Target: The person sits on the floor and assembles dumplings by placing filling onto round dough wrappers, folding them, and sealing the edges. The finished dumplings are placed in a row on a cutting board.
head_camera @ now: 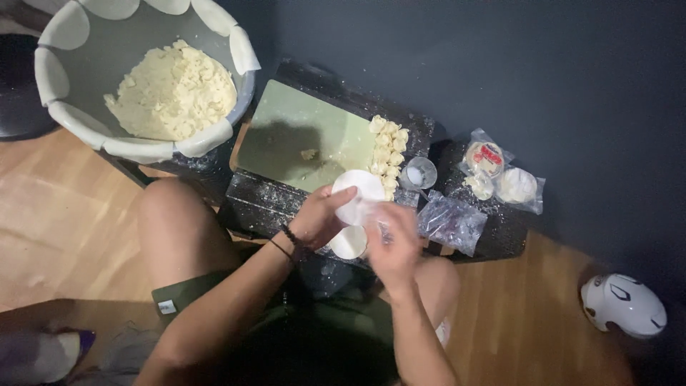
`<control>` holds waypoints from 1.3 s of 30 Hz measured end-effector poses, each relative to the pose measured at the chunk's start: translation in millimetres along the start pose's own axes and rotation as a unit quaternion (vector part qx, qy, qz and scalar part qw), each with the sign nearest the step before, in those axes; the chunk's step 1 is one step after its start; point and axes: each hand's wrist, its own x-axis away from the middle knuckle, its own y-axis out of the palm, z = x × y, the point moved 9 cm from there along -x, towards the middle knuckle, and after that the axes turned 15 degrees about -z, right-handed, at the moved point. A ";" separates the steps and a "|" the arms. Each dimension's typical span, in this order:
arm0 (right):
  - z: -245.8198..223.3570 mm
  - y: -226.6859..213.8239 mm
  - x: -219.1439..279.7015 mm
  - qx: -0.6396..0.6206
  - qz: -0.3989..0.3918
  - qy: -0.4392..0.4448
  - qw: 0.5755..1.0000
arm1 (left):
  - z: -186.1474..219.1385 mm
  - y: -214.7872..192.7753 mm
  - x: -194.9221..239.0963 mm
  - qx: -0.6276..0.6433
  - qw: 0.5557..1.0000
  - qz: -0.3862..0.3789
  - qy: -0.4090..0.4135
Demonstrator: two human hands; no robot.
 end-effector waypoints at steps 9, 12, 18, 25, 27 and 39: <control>71.9 -0.4 31.9 -0.239 0.044 0.374 0.895 | 7.3 43.1 25.9 -0.086 0.996 -0.003 -0.025; 84.2 11.0 27.0 -0.252 0.031 0.360 0.898 | 7.1 32.8 16.5 -0.076 0.997 -0.014 -0.006; 124.6 42.4 41.7 -0.290 0.019 0.366 0.884 | -3.4 -31.6 3.3 -0.148 0.988 0.045 0.000; 16.4 19.8 -1.0 0.015 0.069 0.074 0.995 | -1.1 13.1 15.7 0.009 0.999 0.025 0.027; -8.5 35.3 1.0 0.025 0.033 0.015 0.999 | -6.8 13.3 11.1 0.067 0.997 -0.001 0.024; 212.8 30.3 117.3 -0.213 0.036 0.418 0.883 | 99.5 13.4 56.4 -0.152 0.975 0.114 0.118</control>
